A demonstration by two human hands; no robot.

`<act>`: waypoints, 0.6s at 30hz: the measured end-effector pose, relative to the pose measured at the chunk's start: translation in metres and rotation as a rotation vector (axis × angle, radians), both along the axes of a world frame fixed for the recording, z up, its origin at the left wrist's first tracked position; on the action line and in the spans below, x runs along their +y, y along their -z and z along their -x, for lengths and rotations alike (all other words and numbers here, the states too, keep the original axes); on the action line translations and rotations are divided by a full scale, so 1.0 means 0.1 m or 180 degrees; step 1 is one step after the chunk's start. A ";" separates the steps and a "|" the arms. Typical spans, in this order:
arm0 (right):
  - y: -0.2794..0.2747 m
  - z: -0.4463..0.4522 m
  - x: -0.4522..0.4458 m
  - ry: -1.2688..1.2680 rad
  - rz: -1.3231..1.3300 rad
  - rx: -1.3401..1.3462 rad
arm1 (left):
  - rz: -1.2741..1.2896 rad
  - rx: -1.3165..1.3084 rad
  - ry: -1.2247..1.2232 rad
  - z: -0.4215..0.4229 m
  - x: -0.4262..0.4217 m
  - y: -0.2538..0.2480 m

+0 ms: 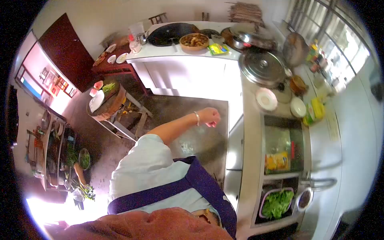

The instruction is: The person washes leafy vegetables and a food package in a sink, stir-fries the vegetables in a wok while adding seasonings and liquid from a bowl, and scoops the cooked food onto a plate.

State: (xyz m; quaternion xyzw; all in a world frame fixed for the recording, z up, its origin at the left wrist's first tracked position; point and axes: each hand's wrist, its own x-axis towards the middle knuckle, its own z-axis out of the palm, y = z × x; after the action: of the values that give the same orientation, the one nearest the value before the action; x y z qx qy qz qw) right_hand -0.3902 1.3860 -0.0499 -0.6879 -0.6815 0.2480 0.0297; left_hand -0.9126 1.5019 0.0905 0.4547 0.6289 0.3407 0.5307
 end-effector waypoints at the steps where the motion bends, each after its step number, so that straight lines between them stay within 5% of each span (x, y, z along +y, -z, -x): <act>1: -0.01 0.26 0.18 -0.0048 0.0005 -0.0019 | 0.0011 0.0065 0.0070 0.18 0.10 -0.02; 18: 0.08 2.56 2.78 -0.0517 0.0144 0.0113 | -0.0489 0.0747 0.0138 2.12 2.73 -0.38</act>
State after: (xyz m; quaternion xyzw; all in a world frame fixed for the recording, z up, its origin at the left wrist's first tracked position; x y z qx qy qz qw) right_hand -0.6463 1.6645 -0.0575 -0.6263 -0.7286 0.2771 0.0060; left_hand -1.1246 1.7746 0.1289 0.5442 0.6487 0.3208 0.4243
